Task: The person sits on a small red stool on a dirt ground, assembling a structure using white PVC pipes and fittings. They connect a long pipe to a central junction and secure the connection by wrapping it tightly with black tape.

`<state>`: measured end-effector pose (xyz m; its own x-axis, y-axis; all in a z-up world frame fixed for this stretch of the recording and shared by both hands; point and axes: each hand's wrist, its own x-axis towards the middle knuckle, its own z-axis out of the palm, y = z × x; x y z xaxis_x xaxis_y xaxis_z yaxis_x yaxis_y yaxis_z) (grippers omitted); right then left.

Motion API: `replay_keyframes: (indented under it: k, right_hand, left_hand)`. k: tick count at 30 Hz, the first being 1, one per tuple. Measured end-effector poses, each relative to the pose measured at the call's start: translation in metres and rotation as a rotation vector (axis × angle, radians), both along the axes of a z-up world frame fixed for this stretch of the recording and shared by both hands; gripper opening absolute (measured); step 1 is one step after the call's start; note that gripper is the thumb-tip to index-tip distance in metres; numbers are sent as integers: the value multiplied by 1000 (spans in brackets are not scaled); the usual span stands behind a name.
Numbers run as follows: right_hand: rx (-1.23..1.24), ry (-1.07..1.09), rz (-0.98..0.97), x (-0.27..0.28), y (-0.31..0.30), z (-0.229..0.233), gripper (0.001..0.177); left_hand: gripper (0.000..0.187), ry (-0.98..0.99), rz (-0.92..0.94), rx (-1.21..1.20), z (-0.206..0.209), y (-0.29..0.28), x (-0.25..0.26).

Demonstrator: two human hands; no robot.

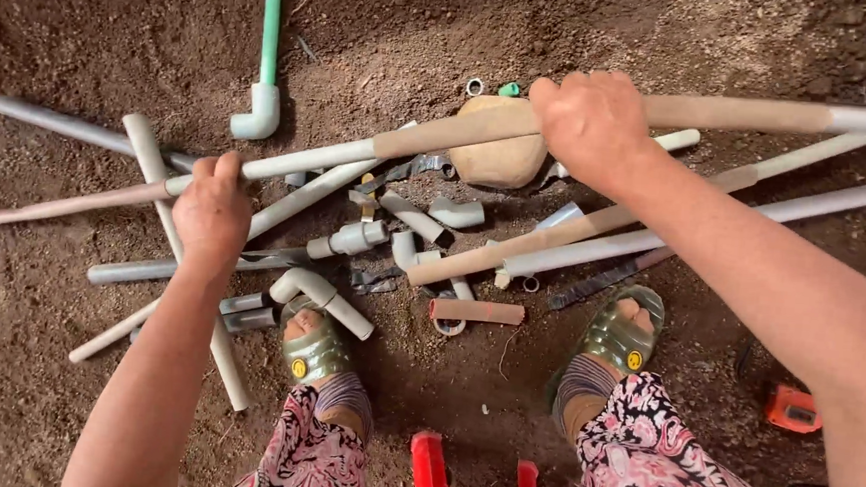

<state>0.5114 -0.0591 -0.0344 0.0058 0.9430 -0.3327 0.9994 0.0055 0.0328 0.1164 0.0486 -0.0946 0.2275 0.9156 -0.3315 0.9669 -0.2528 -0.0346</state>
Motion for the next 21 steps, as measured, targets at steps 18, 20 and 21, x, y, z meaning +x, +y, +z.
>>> replay_keyframes:
  k: [18, 20, 21]
  right_hand:
    - [-131, -110, -173, 88, -65, -55, 34]
    - [-177, -107, -192, 74, -61, -45, 19]
    - [-225, -101, -207, 67, -60, -40, 7]
  left_hand:
    - [24, 42, -183, -22, -11, -4, 25]
    - [30, 43, -192, -33, -11, -4, 30]
    - [36, 45, -199, -46, -11, -6, 32]
